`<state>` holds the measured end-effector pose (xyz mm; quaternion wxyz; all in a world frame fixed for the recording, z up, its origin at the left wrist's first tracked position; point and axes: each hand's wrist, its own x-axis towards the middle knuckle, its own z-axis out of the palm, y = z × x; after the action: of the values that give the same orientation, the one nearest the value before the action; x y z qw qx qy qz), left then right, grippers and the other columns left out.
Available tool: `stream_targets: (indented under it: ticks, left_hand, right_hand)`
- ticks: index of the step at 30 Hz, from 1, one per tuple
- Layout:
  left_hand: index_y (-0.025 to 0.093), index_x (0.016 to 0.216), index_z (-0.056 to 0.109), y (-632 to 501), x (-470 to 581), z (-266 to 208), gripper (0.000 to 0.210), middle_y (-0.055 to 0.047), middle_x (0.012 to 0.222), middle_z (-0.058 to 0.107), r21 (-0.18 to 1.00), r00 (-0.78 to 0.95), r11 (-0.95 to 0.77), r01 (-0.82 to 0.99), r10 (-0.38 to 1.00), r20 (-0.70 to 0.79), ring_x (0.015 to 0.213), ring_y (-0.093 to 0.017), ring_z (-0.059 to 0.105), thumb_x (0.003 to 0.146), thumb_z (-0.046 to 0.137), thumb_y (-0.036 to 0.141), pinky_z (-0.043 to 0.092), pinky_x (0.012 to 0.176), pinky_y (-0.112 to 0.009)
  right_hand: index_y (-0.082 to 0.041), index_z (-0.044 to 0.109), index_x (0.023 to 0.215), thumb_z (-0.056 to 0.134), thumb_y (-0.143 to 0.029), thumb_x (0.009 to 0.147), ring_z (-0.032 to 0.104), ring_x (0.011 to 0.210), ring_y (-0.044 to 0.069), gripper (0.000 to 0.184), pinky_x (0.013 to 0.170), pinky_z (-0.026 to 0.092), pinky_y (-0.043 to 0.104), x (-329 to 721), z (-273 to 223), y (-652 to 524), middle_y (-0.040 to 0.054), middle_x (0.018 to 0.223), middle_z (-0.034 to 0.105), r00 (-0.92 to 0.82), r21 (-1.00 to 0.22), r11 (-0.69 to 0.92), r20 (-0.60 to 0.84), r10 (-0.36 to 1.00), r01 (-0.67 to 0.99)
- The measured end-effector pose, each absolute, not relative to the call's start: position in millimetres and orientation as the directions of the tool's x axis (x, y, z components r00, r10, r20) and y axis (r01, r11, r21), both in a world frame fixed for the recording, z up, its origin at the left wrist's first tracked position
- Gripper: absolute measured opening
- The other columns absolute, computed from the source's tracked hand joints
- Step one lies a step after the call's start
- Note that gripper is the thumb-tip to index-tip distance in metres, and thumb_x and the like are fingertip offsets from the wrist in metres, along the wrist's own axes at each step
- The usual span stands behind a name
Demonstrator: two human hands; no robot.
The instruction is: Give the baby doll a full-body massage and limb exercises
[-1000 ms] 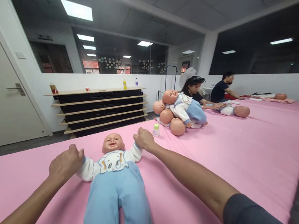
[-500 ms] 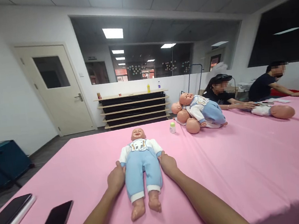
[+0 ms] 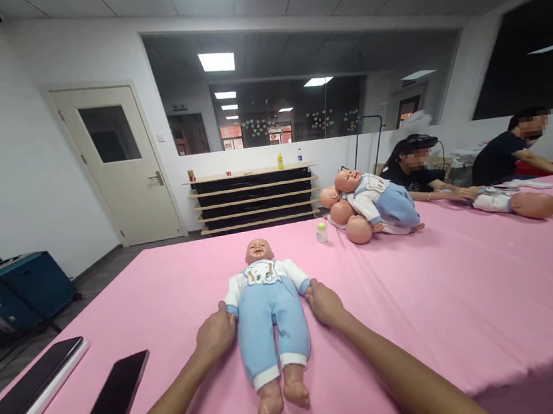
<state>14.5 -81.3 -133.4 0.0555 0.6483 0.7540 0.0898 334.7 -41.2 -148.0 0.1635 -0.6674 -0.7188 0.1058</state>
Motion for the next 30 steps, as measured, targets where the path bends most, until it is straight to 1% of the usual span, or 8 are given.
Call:
stream_targets:
  ticks: [4,7,9,12,16,22,27,30]
  left_hand:
    - [0.018,0.098,0.050,-56,-2,-90,0.037,-0.011,0.093,0.067,0.198,-0.174,0.144,0.970,0.974,0.144,0.081,-0.026,0.063,0.088,0.025,0.044,0.037,0.062,-0.029]
    - [0.019,0.095,0.052,-15,-8,-60,0.036,-0.010,0.089,0.067,0.210,-0.178,0.134,0.968,0.963,0.205,0.074,-0.023,0.061,0.086,0.029,0.045,0.036,0.060,-0.028]
    - [0.019,0.094,0.054,22,-7,-48,0.036,-0.010,0.090,0.067,0.203,-0.188,0.140,0.969,0.953,0.239,0.075,-0.023,0.062,0.085,0.030,0.044,0.038,0.061,-0.029]
    - [0.018,0.098,0.057,85,0,-46,0.036,-0.012,0.098,0.067,0.170,-0.196,0.160,0.973,0.954,0.226,0.085,-0.026,0.063,0.084,0.032,0.039,0.043,0.067,-0.031]
    - [0.014,0.095,0.064,153,10,-76,0.035,-0.017,0.105,0.066,0.144,-0.190,0.177,0.974,0.978,0.080,0.094,-0.027,0.064,0.081,0.038,0.032,0.047,0.073,-0.033]
    - [0.013,0.100,0.067,195,8,-142,0.036,-0.021,0.107,0.065,0.132,-0.185,0.188,0.973,0.982,-0.033,0.098,-0.029,0.063,0.075,0.049,0.031,0.049,0.077,-0.037]
    - [0.014,0.097,0.068,224,-2,-153,0.039,-0.021,0.107,0.066,0.130,-0.197,0.212,0.969,0.973,-0.118,0.095,-0.030,0.064,0.068,0.058,0.037,0.049,0.076,-0.036]
    - [0.014,0.093,0.069,224,1,-152,0.037,-0.021,0.103,0.067,0.132,-0.226,0.244,0.961,0.965,-0.136,0.091,-0.031,0.065,0.065,0.060,0.035,0.049,0.073,-0.036]
  right_hand:
    - [-0.018,0.044,0.118,0.029,-0.041,0.096,0.057,0.082,0.015,0.035,0.063,0.027,0.023,352,-105,-21,0.0078,0.100,0.062,-0.155,-0.355,0.216,0.192,0.969,0.910]
    - [-0.019,0.047,0.120,0.032,-0.041,0.094,0.059,0.083,0.016,0.038,0.062,0.027,0.023,352,-67,17,0.0075,0.097,0.063,-0.252,-0.296,0.294,0.172,0.952,0.909]
    - [-0.020,0.049,0.122,0.035,-0.039,0.092,0.060,0.087,0.018,0.038,0.063,0.029,0.024,343,-48,51,0.0080,0.098,0.064,-0.249,-0.256,0.287,0.173,0.953,0.923]
    - [-0.021,0.054,0.117,0.039,-0.036,0.088,0.060,0.094,0.022,0.036,0.067,0.035,0.025,316,-38,108,0.0089,0.103,0.065,-0.134,-0.228,0.178,0.198,0.971,0.957]
    - [-0.015,0.059,0.112,0.043,-0.030,0.084,0.062,0.097,0.024,0.036,0.072,0.043,0.027,277,-66,170,0.0138,0.108,0.064,-0.021,-0.208,0.042,0.103,0.994,0.977]
    - [-0.010,0.066,0.103,0.052,-0.019,0.077,0.063,0.099,0.026,0.031,0.076,0.047,0.030,260,-135,219,0.0185,0.103,0.065,-0.095,-0.164,0.088,-0.033,0.995,0.983]
    - [-0.012,0.068,0.099,0.059,-0.020,0.072,0.062,0.101,0.028,0.029,0.081,0.047,0.034,262,-155,240,0.0174,0.103,0.066,-0.145,-0.150,0.132,-0.077,0.986,0.980]
    - [-0.014,0.067,0.100,0.057,-0.020,0.075,0.062,0.100,0.028,0.028,0.080,0.046,0.034,256,-155,236,0.0162,0.104,0.065,-0.132,-0.157,0.121,-0.059,0.990,0.980]
